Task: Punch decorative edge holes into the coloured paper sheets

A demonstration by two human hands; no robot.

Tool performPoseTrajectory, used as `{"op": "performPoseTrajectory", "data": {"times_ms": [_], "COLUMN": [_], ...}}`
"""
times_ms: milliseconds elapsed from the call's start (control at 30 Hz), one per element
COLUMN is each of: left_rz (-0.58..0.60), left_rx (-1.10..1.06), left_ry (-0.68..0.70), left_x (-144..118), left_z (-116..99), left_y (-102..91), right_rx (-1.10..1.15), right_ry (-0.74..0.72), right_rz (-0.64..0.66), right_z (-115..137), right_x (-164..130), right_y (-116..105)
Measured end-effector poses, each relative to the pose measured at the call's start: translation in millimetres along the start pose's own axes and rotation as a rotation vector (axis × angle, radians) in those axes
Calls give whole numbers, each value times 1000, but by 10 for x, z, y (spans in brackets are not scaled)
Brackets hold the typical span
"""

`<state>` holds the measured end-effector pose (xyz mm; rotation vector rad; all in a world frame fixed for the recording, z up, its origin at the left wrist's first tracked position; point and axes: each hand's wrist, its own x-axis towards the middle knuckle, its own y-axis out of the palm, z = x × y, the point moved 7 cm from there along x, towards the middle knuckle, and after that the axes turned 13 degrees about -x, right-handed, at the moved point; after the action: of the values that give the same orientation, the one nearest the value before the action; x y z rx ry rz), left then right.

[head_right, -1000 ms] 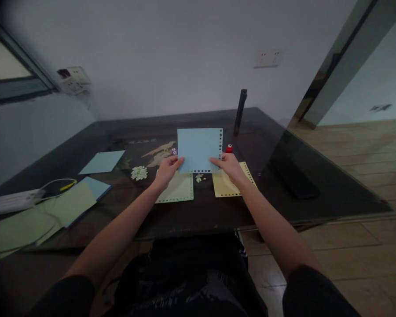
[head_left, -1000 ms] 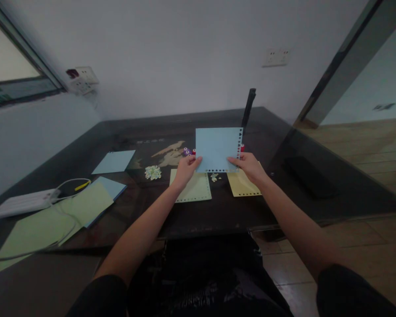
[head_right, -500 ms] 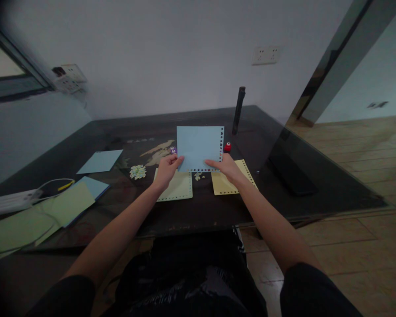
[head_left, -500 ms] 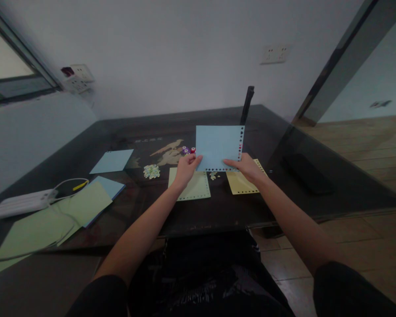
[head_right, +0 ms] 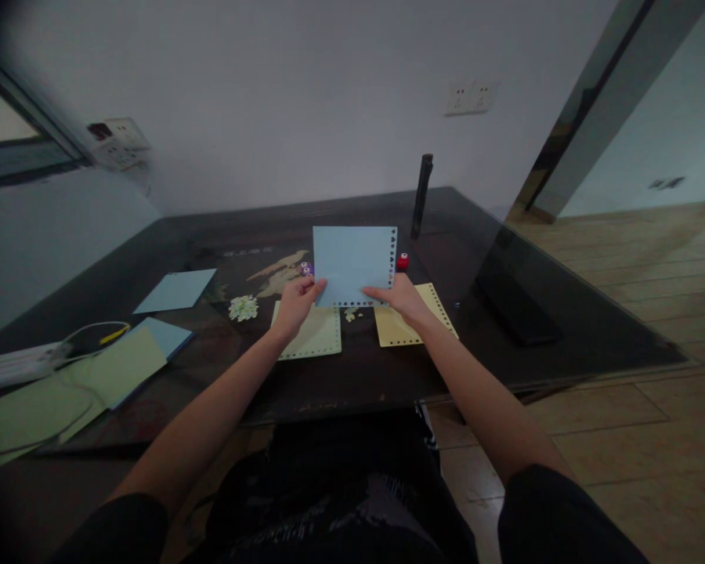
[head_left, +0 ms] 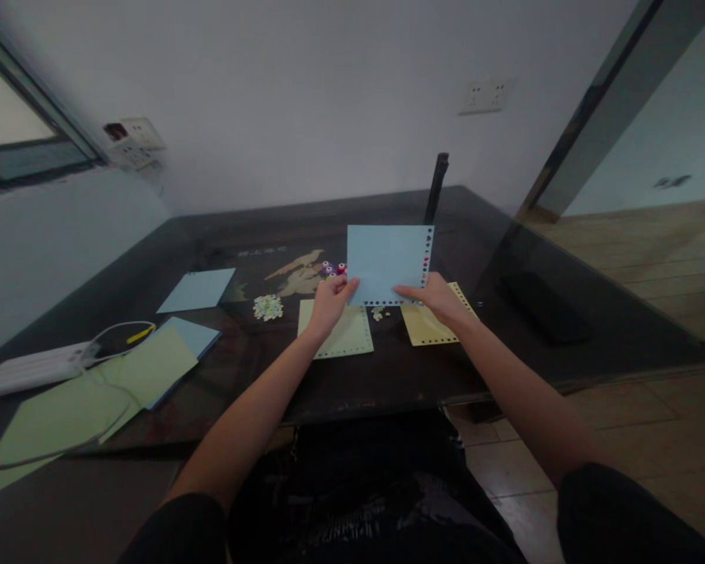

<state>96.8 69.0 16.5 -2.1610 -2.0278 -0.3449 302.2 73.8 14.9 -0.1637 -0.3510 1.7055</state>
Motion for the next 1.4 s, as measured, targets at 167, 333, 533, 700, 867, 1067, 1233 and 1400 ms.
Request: {"op": "performPoseTrajectory", "data": {"times_ms": [167, 333, 533, 700, 867, 1067, 1233, 1400], "left_rz": [-3, 9, 16, 30, 28, 19, 9, -27], "left_rx": [40, 76, 101, 92, 110, 123, 76, -23], "left_ry": [51, 92, 86, 79, 76, 59, 57, 10], "left_x": [8, 7, 1, 6, 22, 18, 20, 79], "left_z": [-22, -72, -68, -29, -6, -22, -42, -13], "left_y": [-12, -2, 0, -7, -17, -11, -12, -102], "right_rx": [-18, 19, -12, -23, -2, -12, -42, -34], "right_ry": [17, 4, 38, 22, 11, -14, -25, 0], "right_rz": [-13, -23, -36, -40, -25, -26, -51, -101], "right_z": [-14, 8, 7, 4, -5, -30, -55, -98], "right_x": [3, -3, -16, -11, 0, 19, 38, 66], "right_y": [-8, -16, -28, -35, -30, -40, -69, -110]}}
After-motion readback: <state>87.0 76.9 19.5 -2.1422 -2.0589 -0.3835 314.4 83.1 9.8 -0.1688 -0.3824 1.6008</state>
